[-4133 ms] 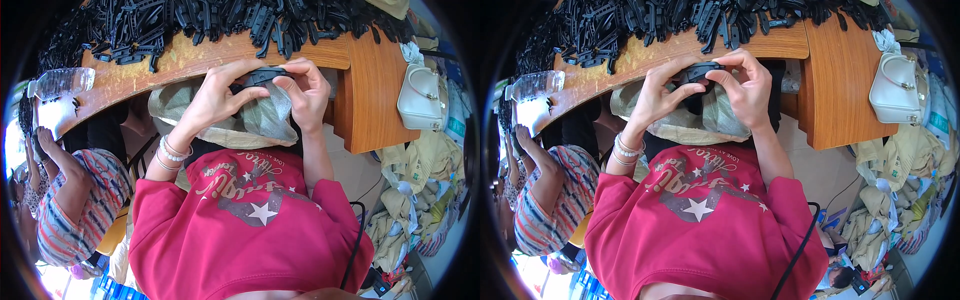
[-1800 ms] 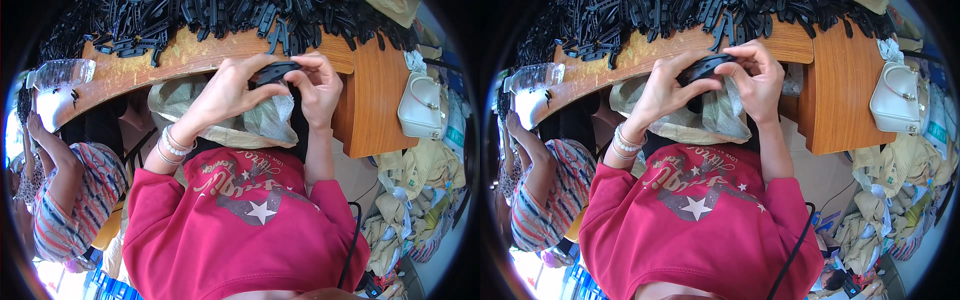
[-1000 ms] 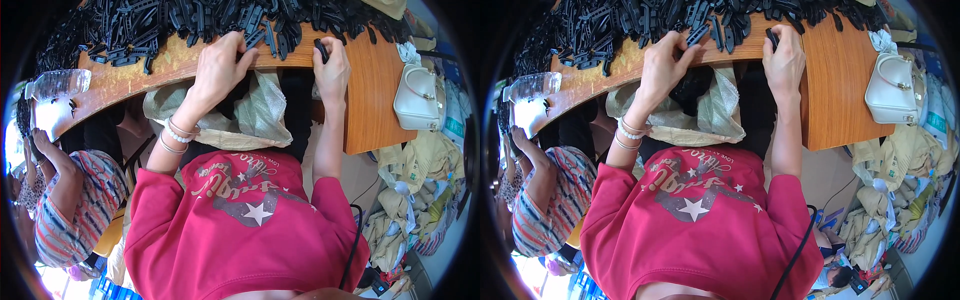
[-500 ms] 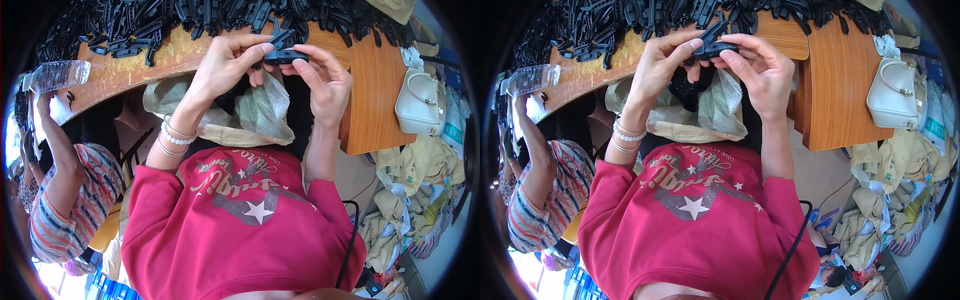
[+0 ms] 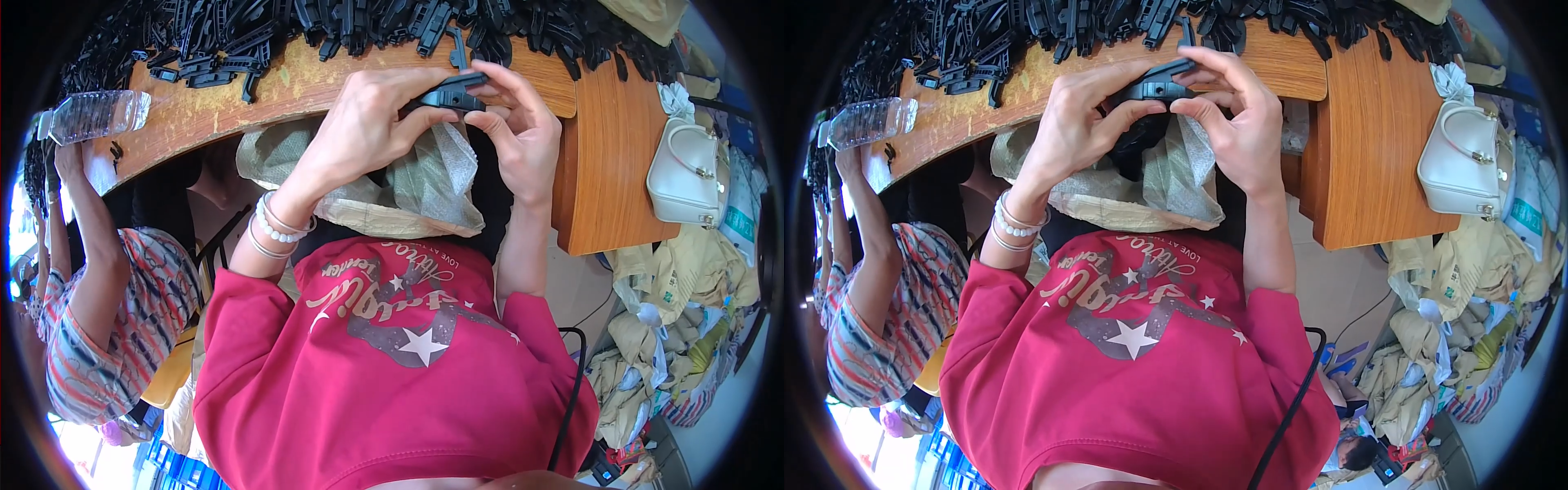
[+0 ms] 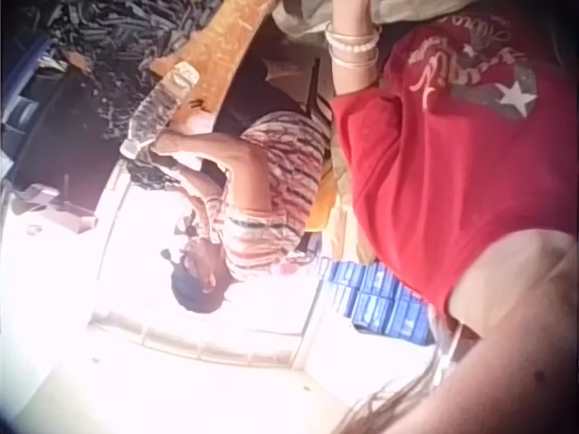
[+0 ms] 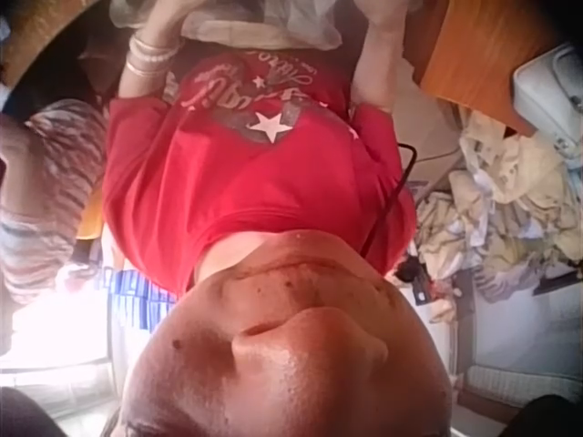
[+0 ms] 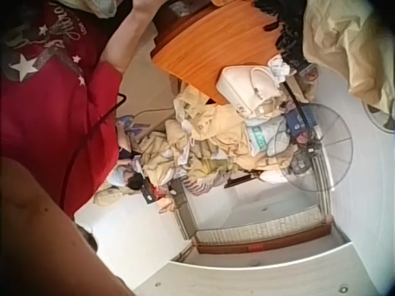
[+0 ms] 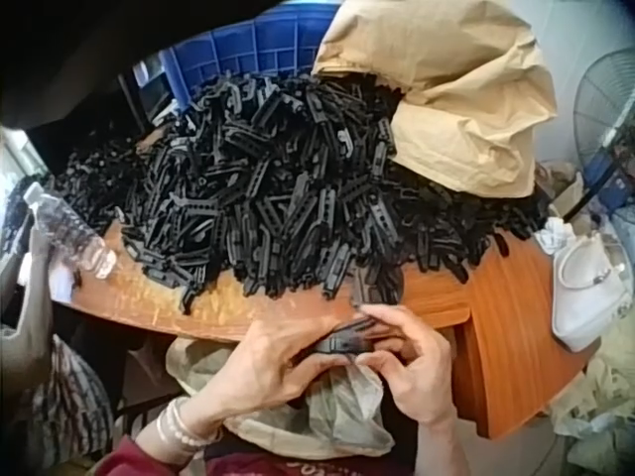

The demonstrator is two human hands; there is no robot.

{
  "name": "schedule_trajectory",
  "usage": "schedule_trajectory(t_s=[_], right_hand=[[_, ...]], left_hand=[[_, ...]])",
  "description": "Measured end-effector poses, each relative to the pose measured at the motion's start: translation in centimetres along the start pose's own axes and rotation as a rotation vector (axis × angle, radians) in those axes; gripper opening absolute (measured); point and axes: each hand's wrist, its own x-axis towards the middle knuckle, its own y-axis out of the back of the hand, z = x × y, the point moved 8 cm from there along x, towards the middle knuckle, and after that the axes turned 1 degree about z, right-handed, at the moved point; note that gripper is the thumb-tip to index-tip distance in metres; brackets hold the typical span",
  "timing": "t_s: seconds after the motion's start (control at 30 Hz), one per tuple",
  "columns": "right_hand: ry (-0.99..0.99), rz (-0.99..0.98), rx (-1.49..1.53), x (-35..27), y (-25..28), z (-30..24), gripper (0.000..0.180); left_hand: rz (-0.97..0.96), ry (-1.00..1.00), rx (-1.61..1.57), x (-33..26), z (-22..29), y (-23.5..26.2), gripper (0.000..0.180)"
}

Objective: Assembling small black plastic components by hand at a manufacturing workstation.

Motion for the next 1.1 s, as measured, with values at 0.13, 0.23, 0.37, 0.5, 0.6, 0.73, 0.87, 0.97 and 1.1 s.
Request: schedule_trajectory(t_s=[0.13,0.23,0.37,0.5,0.6,0.73,0.87,0.97,1.1], right_hand=[[-0.078,0.002,0.022,-0.3,-0.3,1.4,0.029],[-0.098,-0.05,0.054,-0.5,-0.8,1.9,0.024],[-0.158,-0.061,-0.048,-1.0,-0.1,3.4,0.012],[0.116,0.205,-0.605,-0.1,2.0,2.1,0.016],[0.068,0.154,-0.821,0.6,0.4,2.5,0.03],[0.025,0.117,-0.841,0.5,0.3,2.5,0.025],[0.028,0.101,-0.889,0.5,0.8,2.6,0.025],[0.116,0.134,-0.956,1.0,0.2,2.1,0.026],[0.087,0.175,-0.984,1.7,0.4,2.0,0.027]], left_hand=[[-0.085,0.149,0.018,-0.3,-0.7,0.0,0.034],[-0.141,0.181,0.034,-0.6,-1.1,0.1,0.03],[-0.342,0.329,0.04,-2.7,-3.3,-0.3,0.035],[-0.211,0.177,0.194,-1.4,-3.4,1.2,0.027],[0.026,0.021,0.238,1.4,-3.5,0.6,0.015],[0.005,-0.065,0.523,3.6,-4.4,-2.3,0.017],[0.112,0.013,0.722,4.8,-5.3,-2.8,0.018],[0.097,0.032,0.78,4.7,-5.4,-3.3,0.019],[0.098,0.024,0.731,3.0,-4.7,-2.9,0.017]])
